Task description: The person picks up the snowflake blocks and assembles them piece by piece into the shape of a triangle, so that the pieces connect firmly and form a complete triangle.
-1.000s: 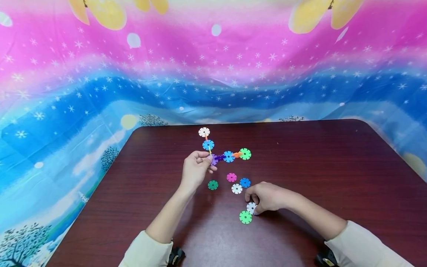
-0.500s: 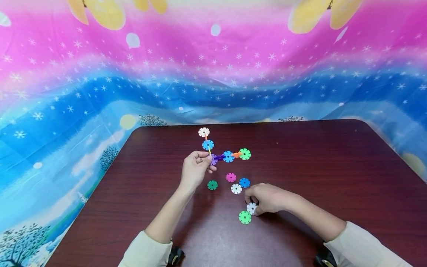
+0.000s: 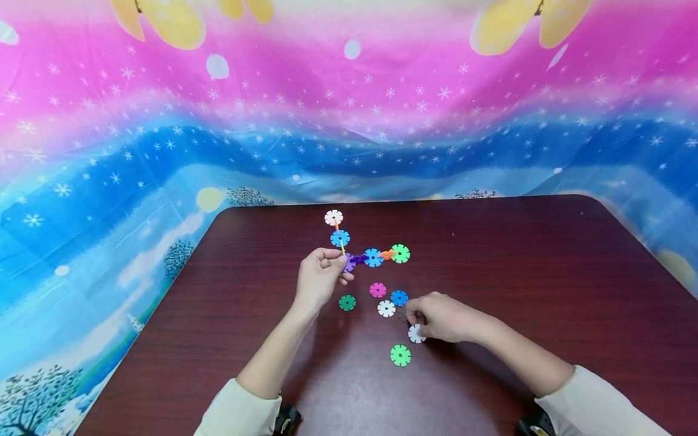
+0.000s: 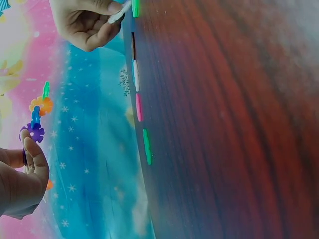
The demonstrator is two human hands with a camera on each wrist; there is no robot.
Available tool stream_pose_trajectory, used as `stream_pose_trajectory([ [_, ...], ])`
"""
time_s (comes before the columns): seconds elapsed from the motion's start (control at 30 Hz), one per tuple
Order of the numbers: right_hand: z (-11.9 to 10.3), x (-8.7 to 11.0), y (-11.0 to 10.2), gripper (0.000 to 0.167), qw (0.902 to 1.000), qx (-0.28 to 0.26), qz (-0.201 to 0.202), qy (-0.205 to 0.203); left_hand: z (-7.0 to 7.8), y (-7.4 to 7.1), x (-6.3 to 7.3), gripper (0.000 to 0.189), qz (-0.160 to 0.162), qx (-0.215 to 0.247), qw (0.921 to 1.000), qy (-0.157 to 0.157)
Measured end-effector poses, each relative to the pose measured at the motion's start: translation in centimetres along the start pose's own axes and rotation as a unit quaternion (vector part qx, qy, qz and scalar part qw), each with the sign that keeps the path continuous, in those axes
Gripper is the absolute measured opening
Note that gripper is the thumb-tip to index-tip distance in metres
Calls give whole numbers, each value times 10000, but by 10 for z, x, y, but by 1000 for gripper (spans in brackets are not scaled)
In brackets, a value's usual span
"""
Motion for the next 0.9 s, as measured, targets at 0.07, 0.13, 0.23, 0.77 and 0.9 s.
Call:
stream_pose_trajectory([
  [0.07,3,2,-2,27,9998,-28,173,23,0,0,0,16,1,-18,10000,6],
  [0.13,6,3,-5,26,9993,-24,365,56,1,0,0,16,-1,-37,10000,7],
  [0.23,11,6,-8,26,9979,-65,629,126,0,0,0,16,-6,-72,10000,-17],
  [0.77,35,19,-25,21,9631,-889,2388,868,-2,1,2,16,-211,-130,9997,-88],
  [0.9,40,23,-29,17,9481,-1303,2655,1172,-4,3,2,17,-295,-230,9992,-173],
])
Point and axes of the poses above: each hand's wrist, its own x-axis away from the middle knuckle, its own y-axis out of the palm, z = x × y, the point moved 4 cm from there along -x, towards the middle knuckle, and after that the axes turned 13 degrees about x, right-handed, at the moved point
